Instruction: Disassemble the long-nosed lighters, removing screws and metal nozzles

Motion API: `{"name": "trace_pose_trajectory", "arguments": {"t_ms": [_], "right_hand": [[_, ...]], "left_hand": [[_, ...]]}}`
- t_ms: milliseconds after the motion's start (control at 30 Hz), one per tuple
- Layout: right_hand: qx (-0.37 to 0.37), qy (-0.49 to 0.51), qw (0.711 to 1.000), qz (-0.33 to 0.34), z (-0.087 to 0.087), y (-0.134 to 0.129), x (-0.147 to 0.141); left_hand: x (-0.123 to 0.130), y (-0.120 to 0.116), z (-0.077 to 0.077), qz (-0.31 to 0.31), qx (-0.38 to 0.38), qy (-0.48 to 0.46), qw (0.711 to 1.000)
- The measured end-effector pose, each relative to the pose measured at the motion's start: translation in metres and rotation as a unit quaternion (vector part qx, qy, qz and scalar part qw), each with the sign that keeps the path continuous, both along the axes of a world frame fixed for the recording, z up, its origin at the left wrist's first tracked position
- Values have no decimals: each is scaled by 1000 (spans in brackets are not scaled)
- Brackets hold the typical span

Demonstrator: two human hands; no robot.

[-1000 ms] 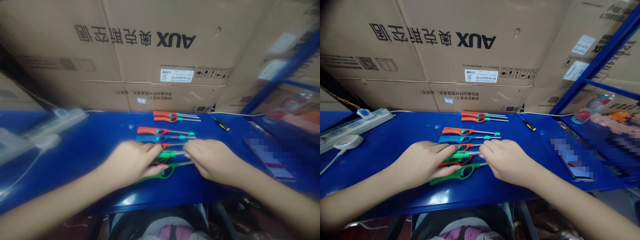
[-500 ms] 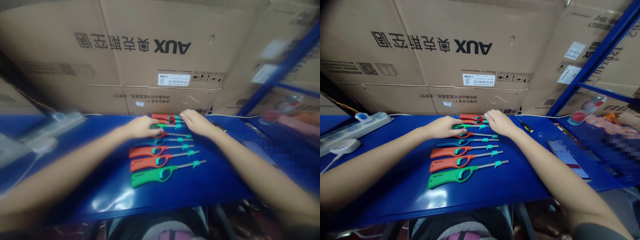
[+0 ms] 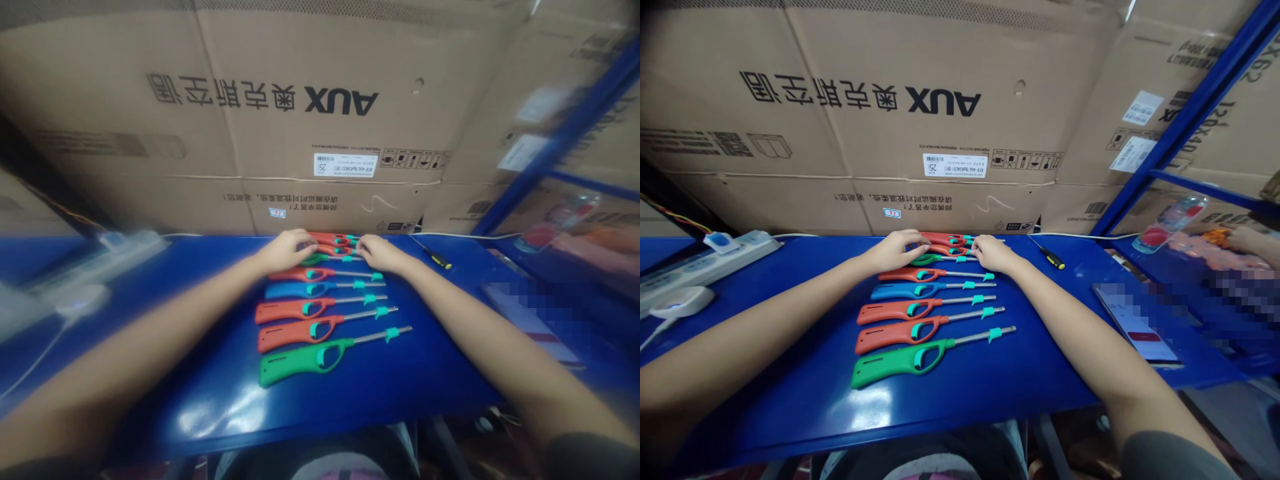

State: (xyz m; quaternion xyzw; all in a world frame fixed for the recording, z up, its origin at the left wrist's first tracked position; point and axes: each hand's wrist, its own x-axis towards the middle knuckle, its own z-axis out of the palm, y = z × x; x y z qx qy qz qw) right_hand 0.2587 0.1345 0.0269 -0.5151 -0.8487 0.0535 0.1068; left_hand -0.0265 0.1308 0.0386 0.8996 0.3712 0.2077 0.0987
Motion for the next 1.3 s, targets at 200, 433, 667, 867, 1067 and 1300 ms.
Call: {"name": "trace_pose_trajectory", "arguments": {"t_ms": [200,433,667,867,1067,1300], "right_hand": [[23,12,1000,11,22,-18,-6],[76,-58,991,94,60,-78,-23],[186,-192,936,228,50,-163,-32],[175,-140,958,181,39,-198,-2],[36,-33,987,154,52,-154,12],[-4,11,1000,9,36,-24,9]], "left_hand": [[-4,-13,14,17,74,20,997],[18,-61,41,31,83,182,979],[20,-138,67,-100,-198,179,959],[-21,-158,72,-135,-267,113,948],[-22,-131,60,-57,-161,134,976],[-11,-59,46,16,-25,186,982]]}}
